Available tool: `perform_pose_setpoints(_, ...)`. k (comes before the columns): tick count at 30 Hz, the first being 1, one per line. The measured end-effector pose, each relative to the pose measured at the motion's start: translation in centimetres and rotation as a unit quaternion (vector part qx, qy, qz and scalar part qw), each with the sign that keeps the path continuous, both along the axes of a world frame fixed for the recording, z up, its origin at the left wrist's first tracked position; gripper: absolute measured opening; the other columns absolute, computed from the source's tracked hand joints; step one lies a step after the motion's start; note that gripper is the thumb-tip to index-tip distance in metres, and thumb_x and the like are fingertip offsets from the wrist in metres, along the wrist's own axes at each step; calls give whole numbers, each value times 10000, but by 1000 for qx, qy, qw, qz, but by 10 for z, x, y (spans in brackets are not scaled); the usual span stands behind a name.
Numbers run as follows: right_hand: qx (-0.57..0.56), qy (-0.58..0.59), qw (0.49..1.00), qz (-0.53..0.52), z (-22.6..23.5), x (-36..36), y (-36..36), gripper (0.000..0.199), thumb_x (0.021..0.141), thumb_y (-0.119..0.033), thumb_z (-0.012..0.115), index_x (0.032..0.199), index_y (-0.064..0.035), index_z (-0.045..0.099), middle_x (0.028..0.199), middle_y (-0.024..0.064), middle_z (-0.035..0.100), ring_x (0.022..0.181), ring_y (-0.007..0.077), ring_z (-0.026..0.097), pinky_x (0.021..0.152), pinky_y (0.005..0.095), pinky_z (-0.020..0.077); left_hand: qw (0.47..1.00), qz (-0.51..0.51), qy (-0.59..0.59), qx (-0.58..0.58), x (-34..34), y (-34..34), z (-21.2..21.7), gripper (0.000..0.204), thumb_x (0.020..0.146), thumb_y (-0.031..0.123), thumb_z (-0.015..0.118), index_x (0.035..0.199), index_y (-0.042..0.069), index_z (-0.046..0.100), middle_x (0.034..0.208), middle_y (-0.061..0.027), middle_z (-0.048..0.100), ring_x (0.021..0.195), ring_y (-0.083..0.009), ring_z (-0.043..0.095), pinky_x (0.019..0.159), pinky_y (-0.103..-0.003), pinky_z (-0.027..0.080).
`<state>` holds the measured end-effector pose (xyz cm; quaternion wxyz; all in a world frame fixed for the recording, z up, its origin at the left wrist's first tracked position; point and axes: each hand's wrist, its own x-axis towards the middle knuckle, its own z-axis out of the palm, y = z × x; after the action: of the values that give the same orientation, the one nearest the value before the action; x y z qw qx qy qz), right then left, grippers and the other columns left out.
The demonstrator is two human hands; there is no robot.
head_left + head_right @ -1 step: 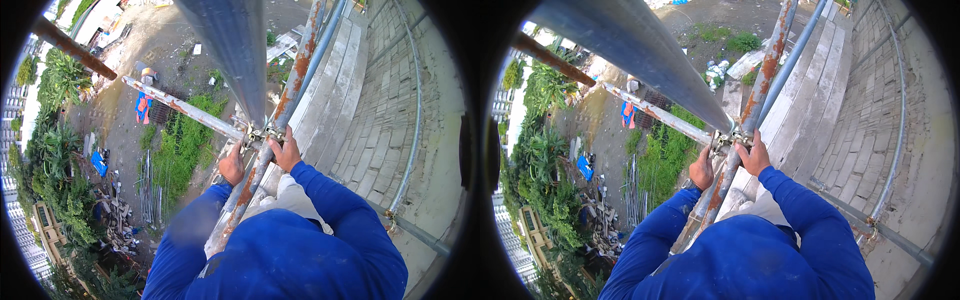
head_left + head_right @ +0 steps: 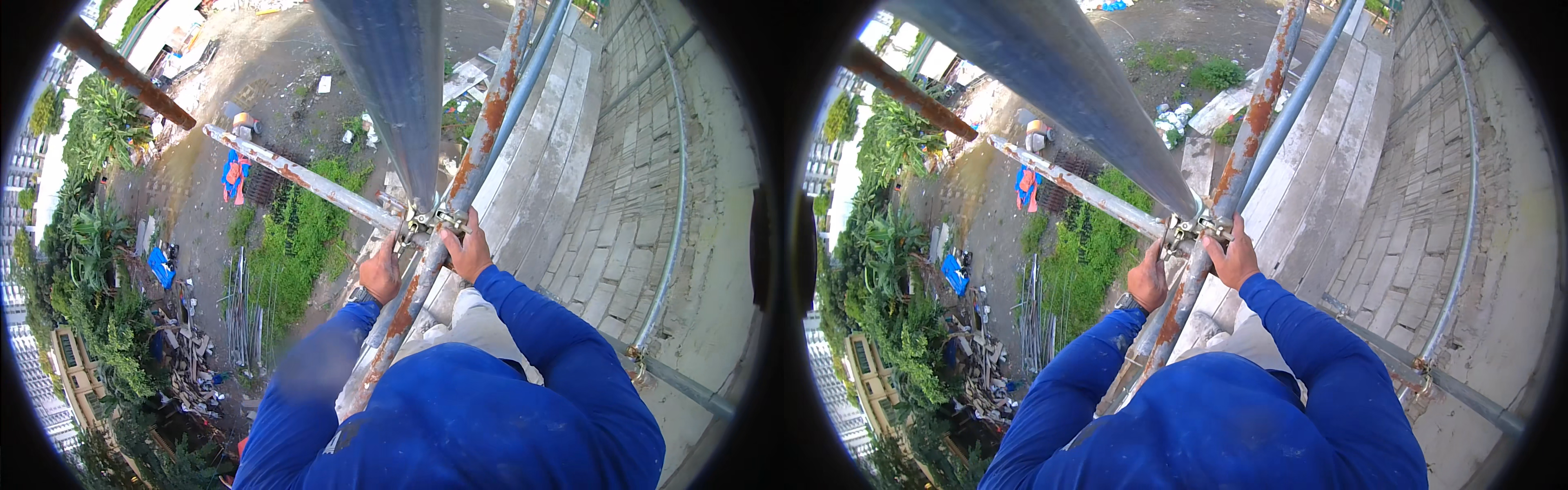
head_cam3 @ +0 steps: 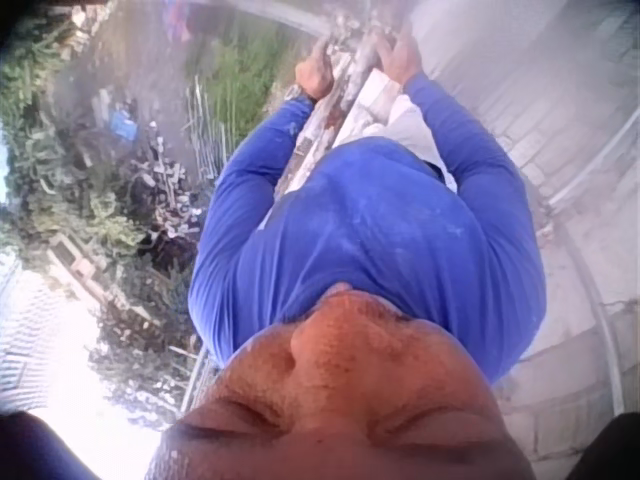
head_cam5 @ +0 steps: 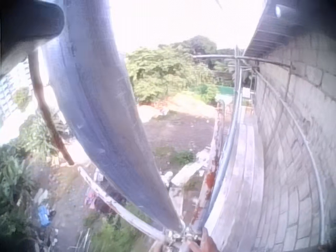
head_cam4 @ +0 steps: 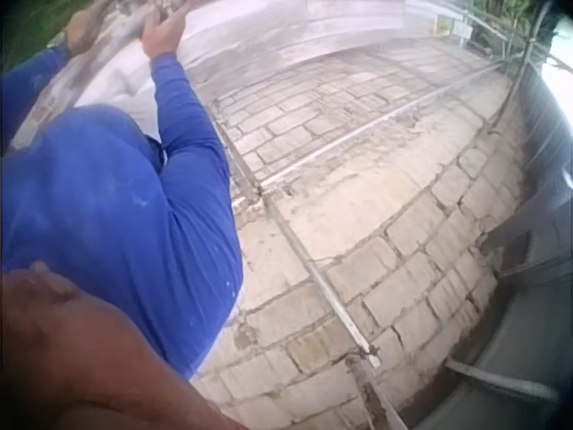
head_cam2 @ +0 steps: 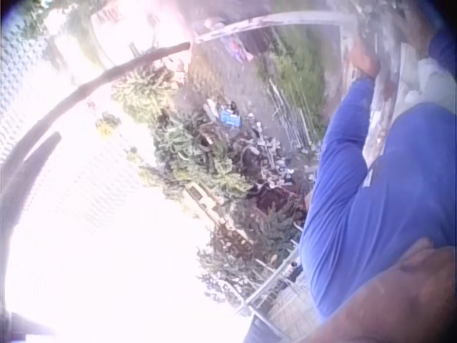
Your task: The person assembles a metal scaffolding structure on an elevated platform. They position horizontal metal poles into vertical supports and secure them using a wrench to tighten the clamps. The person repeats this process for multiple joints, ensuring the structure is stable.
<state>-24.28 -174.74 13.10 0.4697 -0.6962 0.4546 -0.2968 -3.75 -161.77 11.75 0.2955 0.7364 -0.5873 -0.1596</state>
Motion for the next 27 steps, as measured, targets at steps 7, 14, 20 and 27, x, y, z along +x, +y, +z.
perform_pose_setpoints(7, -22, 18, 1000, -4, 14, 8, 1, 817, 951, -324, 676, 1472, 153, 264, 1172, 261, 695, 1101, 412, 672, 966, 433, 504, 999, 23, 9, 26, 0, 2, 14, 515, 972, 114, 562, 1479, 139, 474, 941, -263, 710, 789, -454, 696, 671, -534, 545)
perform_pose_setpoints(14, -24, 32, 999, -18, -1, 3, 2, 844, 944, -375, 676, 1469, 155, 281, 1200, 307, 665, 1116, 450, 648, 982, 464, 490, 998, 16, 27, 62, -2, 5, 27, 574, 966, 97, 558, 1523, 173, 442, 967, -269, 710, 819, -461, 694, 721, -537, 545)
perform_pose_setpoints(20, -16, -18, 1000, -3, 1, 4, 0, 875, 938, -390, 683, 1489, 145, 265, 1206, 314, 655, 1100, 472, 645, 974, 475, 495, 987, 22, 152, 43, -3, 18, 33, 555, 971, 64, 548, 1517, 114, 464, 1165, -299, 684, 1059, -438, 685, 925, -464, 531)
perform_pose_setpoints(27, 14, -2, 1000, 0, 8, -1, 0, 827, 934, -359, 695, 1484, 111, 293, 1163, 311, 668, 1073, 462, 660, 939, 486, 508, 982, -45, 125, 131, 14, 2, 116, 495, 959, 44, 537, 1447, -21, 500, 1153, -273, 691, 1084, -377, 678, 950, -401, 511)
